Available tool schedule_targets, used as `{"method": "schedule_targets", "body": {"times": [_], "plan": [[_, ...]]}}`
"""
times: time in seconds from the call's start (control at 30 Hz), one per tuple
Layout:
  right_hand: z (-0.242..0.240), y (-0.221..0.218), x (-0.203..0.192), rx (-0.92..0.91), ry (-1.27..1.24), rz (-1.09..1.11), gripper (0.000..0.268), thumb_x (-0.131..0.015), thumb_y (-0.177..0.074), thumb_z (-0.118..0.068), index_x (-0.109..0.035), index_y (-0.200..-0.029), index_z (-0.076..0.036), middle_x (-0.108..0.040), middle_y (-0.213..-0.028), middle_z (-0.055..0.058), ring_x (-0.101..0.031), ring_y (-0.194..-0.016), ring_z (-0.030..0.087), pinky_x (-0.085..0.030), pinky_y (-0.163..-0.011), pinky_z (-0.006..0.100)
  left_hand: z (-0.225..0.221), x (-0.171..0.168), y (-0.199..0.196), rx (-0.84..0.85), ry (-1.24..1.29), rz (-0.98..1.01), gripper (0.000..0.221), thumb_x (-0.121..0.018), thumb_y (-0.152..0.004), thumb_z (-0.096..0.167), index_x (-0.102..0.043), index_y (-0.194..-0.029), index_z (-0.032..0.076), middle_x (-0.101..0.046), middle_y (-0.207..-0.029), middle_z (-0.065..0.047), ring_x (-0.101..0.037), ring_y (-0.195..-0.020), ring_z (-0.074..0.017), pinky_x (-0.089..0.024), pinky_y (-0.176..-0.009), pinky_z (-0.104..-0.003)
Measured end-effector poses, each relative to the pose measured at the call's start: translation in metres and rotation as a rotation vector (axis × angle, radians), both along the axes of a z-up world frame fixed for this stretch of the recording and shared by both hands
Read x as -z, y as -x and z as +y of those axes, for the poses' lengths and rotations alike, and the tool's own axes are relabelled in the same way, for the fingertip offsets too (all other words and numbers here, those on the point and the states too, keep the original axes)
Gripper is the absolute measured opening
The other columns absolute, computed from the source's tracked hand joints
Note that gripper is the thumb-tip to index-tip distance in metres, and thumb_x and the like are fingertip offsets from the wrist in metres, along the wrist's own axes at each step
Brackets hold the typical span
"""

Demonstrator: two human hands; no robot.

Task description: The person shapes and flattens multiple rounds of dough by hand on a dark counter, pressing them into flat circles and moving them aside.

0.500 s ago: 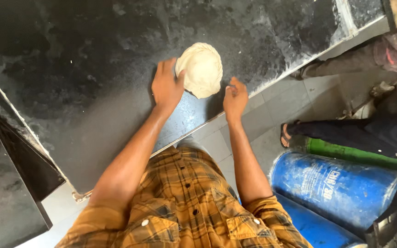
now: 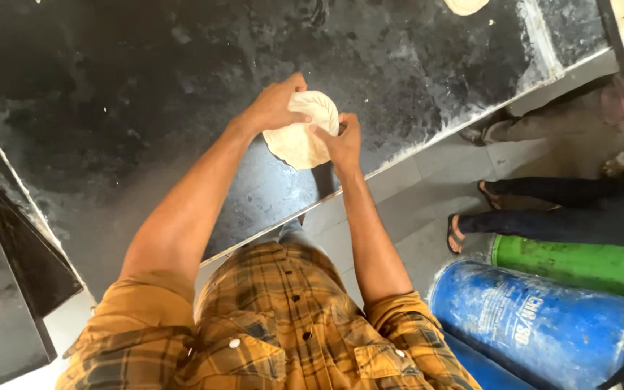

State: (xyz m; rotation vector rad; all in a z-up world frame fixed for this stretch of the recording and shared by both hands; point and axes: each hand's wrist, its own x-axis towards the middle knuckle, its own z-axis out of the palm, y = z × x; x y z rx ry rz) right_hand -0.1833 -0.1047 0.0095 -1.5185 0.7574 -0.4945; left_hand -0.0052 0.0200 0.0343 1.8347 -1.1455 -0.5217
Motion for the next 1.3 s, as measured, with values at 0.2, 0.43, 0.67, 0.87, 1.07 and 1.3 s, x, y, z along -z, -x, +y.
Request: {"method": "schedule_targets", "body": {"times": [0.2,0.43,0.67,0.87,1.07,1.3], "plan": [[-0.014,0.002,-0.059,-0.28,-0.047,-0.17,0.059,-0.085,-0.077,0.007,-0.042,-0.114,-0.007,-0.072,-0.101,0.013,-0.074,-0.091,0.019,-0.063,-0.075,0.033,0.02,-0.083,0.019,-0.083,0.0,-0.033,0.078,-0.091,-0.064,0.021,-0.06,-0.135,0.014,-0.077,-0.102,-0.017,-0.073,-0.097,-0.0381,-0.055,-0.085,-0.044],[-0.084,-0.055,-0.072,-0.562,0.315,-0.02,0.039,-0.087,-0.084,-0.006,-0.063,-0.115,-0.003,-0.076,-0.096,0.01,-0.071,-0.083,0.014,-0.058,-0.073,0.03,0.035,-0.061,0.092,-0.664,0.076,0.042,0.067,-0.09,-0.081,0.026,-0.059,-0.136,0.001,-0.068,-0.127,-0.023,-0.066,-0.119,-0.0375,-0.053,-0.102,-0.044],[-0.121,-0.038,0.028,-0.658,0.497,-0.032,0.023,-0.071,-0.098,-0.012,-0.074,-0.12,-0.006,-0.072,-0.104,0.008,-0.068,-0.09,0.017,-0.054,-0.081,0.031,0.091,-0.039,0.158,-0.98,0.009,-0.03,0.079,-0.084,-0.086,0.021,-0.043,-0.147,-0.008,-0.049,-0.141,-0.026,-0.058,-0.122,-0.0393,-0.05,-0.1,-0.047],[-0.124,-0.065,0.016,-0.841,0.554,0.037,0.031,-0.082,-0.079,-0.006,-0.076,-0.109,-0.004,-0.068,-0.096,0.01,-0.068,-0.074,0.018,-0.053,-0.069,0.031,0.103,-0.036,0.154,-0.969,-0.057,-0.051,0.052,-0.079,-0.089,0.014,-0.058,-0.134,0.001,-0.059,-0.136,-0.016,-0.063,-0.116,-0.0297,-0.057,-0.092,-0.038],[-0.109,-0.056,0.0,-0.741,0.568,0.0,0.017,-0.082,-0.082,-0.005,-0.077,-0.097,-0.006,-0.07,-0.092,0.008,-0.068,-0.076,0.02,-0.052,-0.069,0.032,0.099,-0.036,0.157,-0.996,-0.063,-0.146,0.041,-0.08,-0.088,0.013,-0.065,-0.124,0.001,-0.061,-0.132,-0.014,-0.062,-0.115,-0.0331,-0.057,-0.088,-0.038],[-0.064,0.003,-0.02,-0.593,1.152,-0.008,0.03,-0.068,-0.085,0.0,-0.079,-0.112,-0.008,-0.061,-0.109,0.015,-0.057,-0.099,0.034,-0.046,-0.085,0.043,0.099,-0.035,0.16,-0.985,-0.12,-0.143,0.039,-0.081,-0.086,0.016,-0.067,-0.121,0.004,-0.062,-0.132,-0.012,-0.061,-0.109,-0.0313,-0.052,-0.092,-0.042]]}}
